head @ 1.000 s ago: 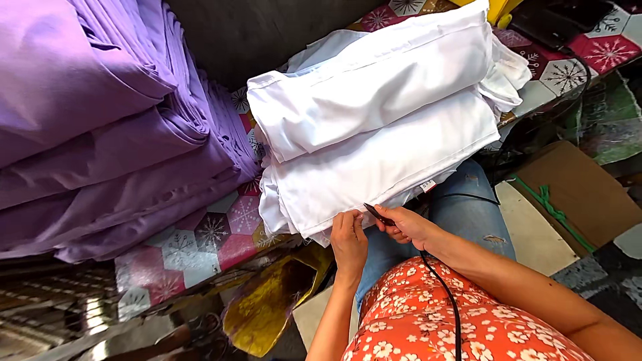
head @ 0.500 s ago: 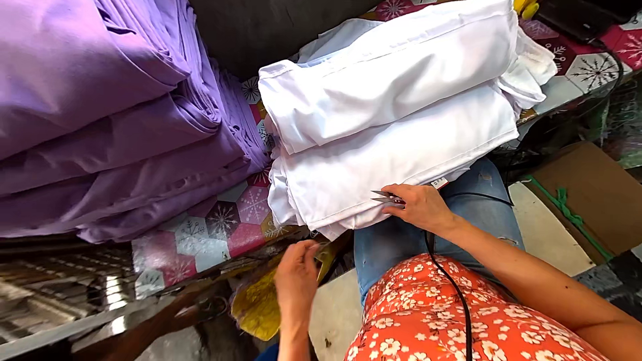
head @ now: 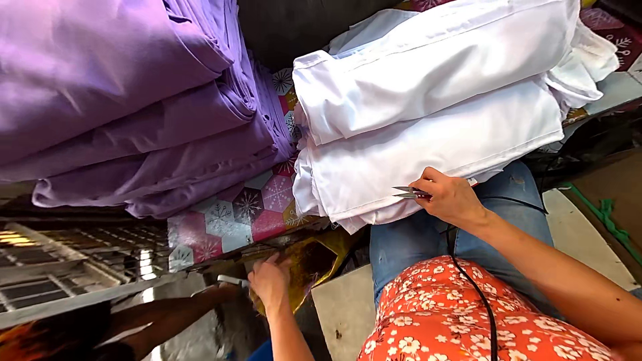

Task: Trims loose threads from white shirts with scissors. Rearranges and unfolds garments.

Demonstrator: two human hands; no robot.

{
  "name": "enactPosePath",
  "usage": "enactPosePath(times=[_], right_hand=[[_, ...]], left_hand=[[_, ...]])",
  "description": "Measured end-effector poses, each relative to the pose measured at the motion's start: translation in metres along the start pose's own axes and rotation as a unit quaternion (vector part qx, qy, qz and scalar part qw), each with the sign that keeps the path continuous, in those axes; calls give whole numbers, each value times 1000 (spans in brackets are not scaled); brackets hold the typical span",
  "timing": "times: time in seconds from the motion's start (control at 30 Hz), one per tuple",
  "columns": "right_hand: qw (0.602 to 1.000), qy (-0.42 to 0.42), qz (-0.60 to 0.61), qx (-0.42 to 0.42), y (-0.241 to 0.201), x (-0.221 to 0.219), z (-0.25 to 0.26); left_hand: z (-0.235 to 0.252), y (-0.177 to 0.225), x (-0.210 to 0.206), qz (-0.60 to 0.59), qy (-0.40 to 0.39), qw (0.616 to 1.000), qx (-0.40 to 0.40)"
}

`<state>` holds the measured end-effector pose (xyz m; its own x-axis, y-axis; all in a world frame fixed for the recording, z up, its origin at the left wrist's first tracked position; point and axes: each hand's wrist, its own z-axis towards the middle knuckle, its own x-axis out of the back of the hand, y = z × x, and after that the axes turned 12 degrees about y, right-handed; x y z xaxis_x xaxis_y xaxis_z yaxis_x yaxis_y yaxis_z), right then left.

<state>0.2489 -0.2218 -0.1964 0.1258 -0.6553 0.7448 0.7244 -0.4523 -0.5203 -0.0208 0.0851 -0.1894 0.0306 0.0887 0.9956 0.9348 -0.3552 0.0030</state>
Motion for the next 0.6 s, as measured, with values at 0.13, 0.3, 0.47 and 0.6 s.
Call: enactPosePath(times=[0.13,0.3,0.47,0.6], right_hand=[[997,14,49,-65,2,8,4],[987,-13,118,-107,12,8,3],[988,-39,107,-109,16,10,-5],[983,-16,135,-122,22,5,-10]], left_hand=[[-44,60,31,-177,131,946,-238],[-77,168,2,-370,138,821,-412],[-73,203,-22,-406,98,798,-434],[-103,187,-18,-468,-26,833,-294]])
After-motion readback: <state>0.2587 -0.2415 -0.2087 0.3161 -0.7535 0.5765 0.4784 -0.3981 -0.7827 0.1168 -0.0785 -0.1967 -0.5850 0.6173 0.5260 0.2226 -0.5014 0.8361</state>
